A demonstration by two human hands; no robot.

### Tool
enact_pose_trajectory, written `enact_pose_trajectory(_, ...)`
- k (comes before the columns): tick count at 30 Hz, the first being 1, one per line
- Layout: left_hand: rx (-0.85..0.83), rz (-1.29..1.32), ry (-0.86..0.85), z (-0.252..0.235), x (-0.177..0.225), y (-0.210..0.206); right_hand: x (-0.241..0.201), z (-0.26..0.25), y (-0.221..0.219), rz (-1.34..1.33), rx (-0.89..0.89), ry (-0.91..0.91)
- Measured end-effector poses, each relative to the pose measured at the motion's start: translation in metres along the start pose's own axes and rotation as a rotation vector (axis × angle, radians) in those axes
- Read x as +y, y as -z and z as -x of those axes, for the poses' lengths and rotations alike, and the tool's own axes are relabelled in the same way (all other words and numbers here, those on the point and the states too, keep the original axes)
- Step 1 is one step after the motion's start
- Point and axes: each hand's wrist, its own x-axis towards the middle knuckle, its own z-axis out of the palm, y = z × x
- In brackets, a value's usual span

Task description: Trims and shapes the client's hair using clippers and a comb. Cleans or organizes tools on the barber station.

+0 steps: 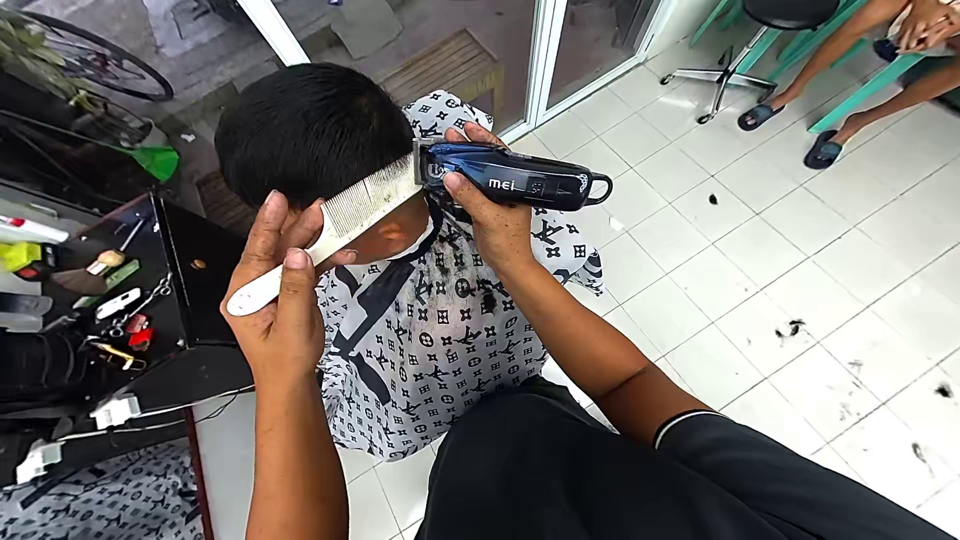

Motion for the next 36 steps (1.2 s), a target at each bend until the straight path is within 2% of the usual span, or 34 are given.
enact_pose_trajectory(4, -0.025, -0.007, 0.003, 0.003, -0.001, 0.003, -0.010, 0.006, -0.013, 0.004, -0.097, 0.033)
enact_pose_trajectory(6, -0.052, -0.023, 0.096, 0.005, 0.001, 0.011, -0.017, 0.006, -0.015, 0.048, -0.146, 0.058)
enact_pose_trajectory(9, -0.008, 0.051, 0.220, 0.004, 0.003, 0.025, -0.017, -0.002, -0.010, 0.056, -0.126, 0.071)
enact_pose_trajectory(16, -0.022, 0.167, -0.001, -0.017, 0.000, 0.019, -0.014, -0.011, -0.010, 0.042, -0.080, 0.042)
enact_pose_trajectory(20, -0.032, 0.185, -0.010, -0.016, 0.001, 0.018, -0.024, -0.003, -0.025, 0.071, -0.146, 0.071)
enact_pose_trajectory(23, -0.008, 0.159, 0.055, -0.005, 0.002, 0.019, -0.034, 0.003, -0.033, 0.124, -0.251, 0.083)
enact_pose_trajectory(28, -0.022, 0.107, 0.175, 0.006, -0.002, 0.028, -0.026, -0.006, -0.011, 0.117, -0.150, 0.108)
enact_pose_trajectory(32, 0.011, 0.218, 0.092, -0.006, -0.007, 0.026, -0.022, -0.006, -0.009, 0.111, -0.094, 0.059)
enact_pose_trajectory(36, -0.033, 0.257, 0.004, -0.013, -0.011, 0.024, -0.024, 0.001, -0.025, 0.131, -0.163, 0.120)
